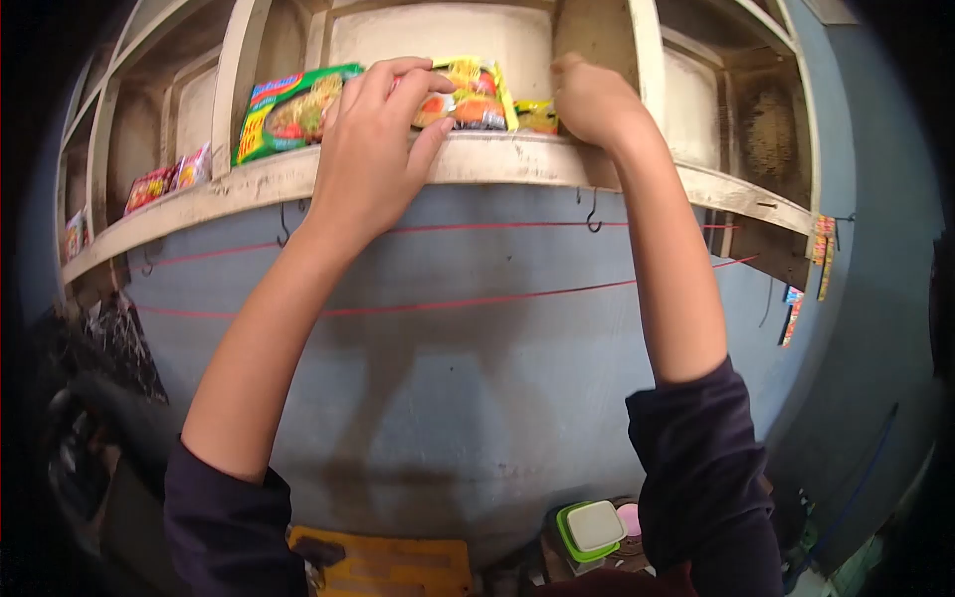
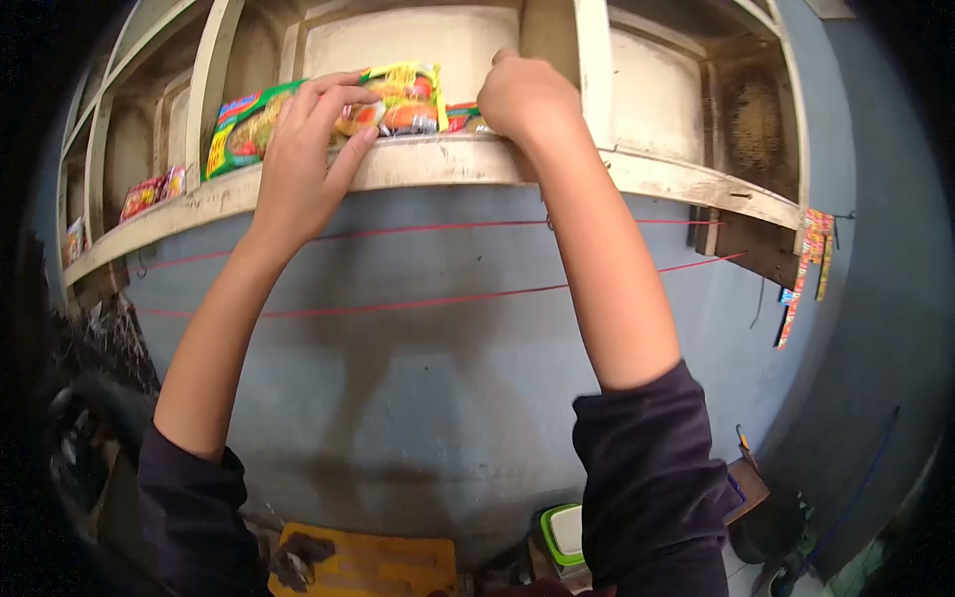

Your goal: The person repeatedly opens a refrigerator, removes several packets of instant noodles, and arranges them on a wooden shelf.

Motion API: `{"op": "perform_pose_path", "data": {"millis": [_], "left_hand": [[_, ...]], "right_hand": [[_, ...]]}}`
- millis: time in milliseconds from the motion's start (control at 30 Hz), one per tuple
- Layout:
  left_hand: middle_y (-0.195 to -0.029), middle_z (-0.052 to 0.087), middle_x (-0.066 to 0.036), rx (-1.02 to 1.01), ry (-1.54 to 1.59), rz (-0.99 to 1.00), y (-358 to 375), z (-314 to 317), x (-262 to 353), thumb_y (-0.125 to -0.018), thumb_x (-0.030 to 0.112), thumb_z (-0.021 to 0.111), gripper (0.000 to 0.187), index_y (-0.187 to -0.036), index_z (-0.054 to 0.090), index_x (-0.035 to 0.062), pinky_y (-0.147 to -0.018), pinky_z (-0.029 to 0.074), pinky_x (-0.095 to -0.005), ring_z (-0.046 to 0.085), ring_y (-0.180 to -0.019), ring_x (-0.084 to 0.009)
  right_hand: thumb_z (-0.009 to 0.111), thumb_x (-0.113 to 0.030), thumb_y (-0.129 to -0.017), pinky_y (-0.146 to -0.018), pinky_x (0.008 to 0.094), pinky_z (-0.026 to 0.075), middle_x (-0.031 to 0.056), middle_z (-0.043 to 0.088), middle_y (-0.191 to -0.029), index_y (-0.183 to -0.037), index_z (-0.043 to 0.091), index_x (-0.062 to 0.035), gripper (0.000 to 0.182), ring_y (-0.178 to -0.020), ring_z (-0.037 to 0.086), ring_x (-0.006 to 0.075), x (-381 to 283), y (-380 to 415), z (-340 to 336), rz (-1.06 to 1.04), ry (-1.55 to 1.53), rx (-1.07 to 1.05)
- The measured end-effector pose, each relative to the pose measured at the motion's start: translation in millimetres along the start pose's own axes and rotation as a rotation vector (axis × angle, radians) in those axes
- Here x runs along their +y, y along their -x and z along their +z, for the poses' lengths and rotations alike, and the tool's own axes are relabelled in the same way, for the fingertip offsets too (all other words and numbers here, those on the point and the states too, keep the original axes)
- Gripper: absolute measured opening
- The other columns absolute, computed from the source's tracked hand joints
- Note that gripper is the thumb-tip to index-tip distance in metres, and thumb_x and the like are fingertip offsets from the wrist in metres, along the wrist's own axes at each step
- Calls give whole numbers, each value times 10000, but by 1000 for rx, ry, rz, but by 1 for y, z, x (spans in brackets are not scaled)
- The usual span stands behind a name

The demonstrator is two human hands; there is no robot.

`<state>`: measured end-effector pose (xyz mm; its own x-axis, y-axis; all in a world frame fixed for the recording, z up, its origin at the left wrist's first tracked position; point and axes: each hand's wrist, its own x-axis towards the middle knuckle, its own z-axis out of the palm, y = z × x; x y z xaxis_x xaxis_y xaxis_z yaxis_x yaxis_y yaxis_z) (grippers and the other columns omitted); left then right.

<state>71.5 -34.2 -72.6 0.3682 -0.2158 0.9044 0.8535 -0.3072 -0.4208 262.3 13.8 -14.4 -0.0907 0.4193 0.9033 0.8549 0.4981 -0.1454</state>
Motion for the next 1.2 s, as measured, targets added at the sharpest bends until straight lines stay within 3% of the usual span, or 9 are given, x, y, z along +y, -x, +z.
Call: {"op": "perform_pose_path", "data": {"millis": [67, 200, 333, 433, 567, 667, 867, 1000, 1200], "left_hand": [[-1075, 490, -93, 26, -23, -30, 22, -9, 14, -724, 122, 592, 241, -958, 547, 93, -848, 345, -383, 448, -997, -284], [-1147, 462, -146, -62, 4, -216, 100, -54, 75, -692, 102, 610, 280, -961, 548, 60, -930, 299, -422, 392, -1108, -330], [-1158, 443, -148, -327, 122, -448, 228, -119, 144, -635, 114, 665, 295, -912, 567, 87, -952, 272, -501, 364, -1142, -360], [-1199, 383, -175, -456, 165, -995, 309, -179, 189, -718, 101, 629, 299, -989, 512, 58, -947, 287, -401, 360, -1145, -335], [-1175, 425, -124, -109, 84, -1653, 393, -296, 230, -801, 45, 524, 290, -1076, 433, 49, -917, 324, -337, 401, -1111, -214], [-1144, 456, -92, 158, -73, -1718, 386, -362, 249, -825, 24, 489, 275, -1090, 417, 32, -886, 350, -318, 457, -1033, -178], [-1175, 442, -117, 327, -242, -1727, 397, -490, 242, -832, 65, 499, 276, -1095, 420, 51, -881, 355, -326, 447, -1062, -207], [-1219, 419, -100, 292, -323, -1898, 393, -577, 213, -850, 117, 487, 278, -1109, 406, 63, -945, 306, -345, 401, -1128, -221], [-1287, 355, -90, 365, -492, -1756, 381, -677, 123, -829, 151, 503, 362, -1161, 372, 89, -985, 192, -443, 280, -1225, -234]], "right_hand": [[457, -33, -733, -791, 381, 439, 170, 547, -1036, -1108, 485, -39, 376, -947, 537, 313, 0, 48, 12, -225, -59, 414], [547, -11, -692, -786, 371, 430, 159, 516, -1064, -1020, 534, -46, 330, -945, 520, 313, 5, 158, 41, -518, -554, 481], [578, 4, -667, -752, 326, 447, 135, 520, -1078, -966, 568, -67, 308, -918, 538, 290, 15, 304, 112, -516, -1060, -32], [587, -10, -696, -754, 308, 446, 131, 524, -1019, -996, 524, -35, 308, -902, 540, 252, -21, 400, 167, -199, -1345, -624], [595, -59, -738, -761, 296, 443, 114, 524, -984, -1049, 484, -18, 333, -901, 538, 208, -87, 485, 170, -68, -1443, -1288], [586, -95, -763, -769, 292, 445, 99, 526, -1012, -1063, 481, -19, 327, -908, 541, 198, -126, 497, 156, -486, -1382, -1547], [584, -133, -756, -731, 335, 450, 118, 529, -995, -1081, 476, -66, 348, -840, 558, 243, -286, 581, 161, -537, -1536, -1832], [586, -136, -744, -750, 358, 443, 133, 514, -1009, -1078, 475, -72, 358, -880, 542, 286, -414, 611, 130, -816, -1516, -1717], [586, -135, -735, -786, 387, 417, 137, 485, -1039, -1080, 465, -79, 370, -961, 485, 324, -555, 631, 104, -1138, -1549, -1483]]}}
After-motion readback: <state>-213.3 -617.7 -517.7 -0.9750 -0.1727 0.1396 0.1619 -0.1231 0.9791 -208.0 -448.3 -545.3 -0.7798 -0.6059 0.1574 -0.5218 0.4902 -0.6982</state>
